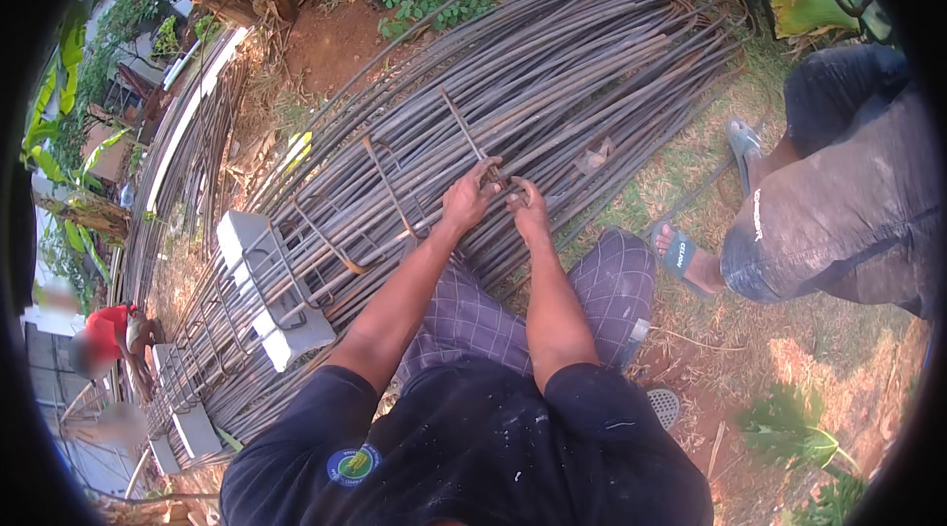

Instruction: The person places metal stirrups onto a long rebar mat and secures them with wire ties. They move along the mat, positioning each stirrup and twisting the wire to fasten it in place.

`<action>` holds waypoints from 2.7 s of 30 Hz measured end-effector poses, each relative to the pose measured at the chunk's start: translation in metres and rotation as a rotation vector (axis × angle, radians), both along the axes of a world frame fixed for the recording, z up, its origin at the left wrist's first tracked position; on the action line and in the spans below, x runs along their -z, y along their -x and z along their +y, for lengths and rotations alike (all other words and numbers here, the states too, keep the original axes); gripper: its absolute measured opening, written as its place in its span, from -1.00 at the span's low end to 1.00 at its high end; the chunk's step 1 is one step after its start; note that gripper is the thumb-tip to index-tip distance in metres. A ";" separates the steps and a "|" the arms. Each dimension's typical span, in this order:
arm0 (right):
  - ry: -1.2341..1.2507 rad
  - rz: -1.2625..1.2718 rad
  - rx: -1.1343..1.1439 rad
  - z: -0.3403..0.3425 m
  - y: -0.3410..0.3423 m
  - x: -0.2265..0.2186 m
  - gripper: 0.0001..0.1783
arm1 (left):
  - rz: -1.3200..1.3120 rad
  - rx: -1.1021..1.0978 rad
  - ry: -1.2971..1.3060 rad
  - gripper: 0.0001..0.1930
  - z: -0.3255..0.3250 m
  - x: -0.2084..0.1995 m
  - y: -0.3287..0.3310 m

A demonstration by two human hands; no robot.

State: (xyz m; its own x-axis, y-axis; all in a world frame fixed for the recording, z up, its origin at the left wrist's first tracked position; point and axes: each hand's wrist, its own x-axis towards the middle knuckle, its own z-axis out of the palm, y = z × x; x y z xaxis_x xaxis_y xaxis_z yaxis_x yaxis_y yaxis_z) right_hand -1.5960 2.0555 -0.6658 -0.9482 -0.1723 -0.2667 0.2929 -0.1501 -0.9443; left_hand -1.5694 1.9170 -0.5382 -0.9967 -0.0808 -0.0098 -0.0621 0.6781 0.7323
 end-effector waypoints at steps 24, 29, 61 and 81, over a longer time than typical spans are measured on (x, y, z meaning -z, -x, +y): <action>-0.151 0.005 -0.217 0.018 0.046 -0.024 -0.89 | 0.026 0.039 -0.335 -0.56 -0.007 0.012 0.016; -0.126 0.029 -0.168 0.013 0.023 -0.023 -0.74 | 0.108 0.007 -0.234 -0.63 -0.008 0.012 0.015; -0.753 0.611 0.118 -0.012 -0.022 -0.062 -0.73 | 0.107 -0.363 -1.096 -0.64 0.043 0.028 -0.073; -0.822 0.595 -0.028 0.011 -0.001 -0.071 -0.51 | -0.061 -0.450 -1.149 -0.68 0.036 0.113 0.043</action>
State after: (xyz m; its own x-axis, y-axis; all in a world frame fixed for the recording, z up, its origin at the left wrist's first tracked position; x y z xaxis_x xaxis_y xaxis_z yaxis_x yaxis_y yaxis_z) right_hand -1.5952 2.0662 -0.5949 -0.9642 -0.1719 0.2018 -0.2651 0.6111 -0.7458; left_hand -1.6126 1.9531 -0.6509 -0.8777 -0.3303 -0.3473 -0.1785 -0.4472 0.8764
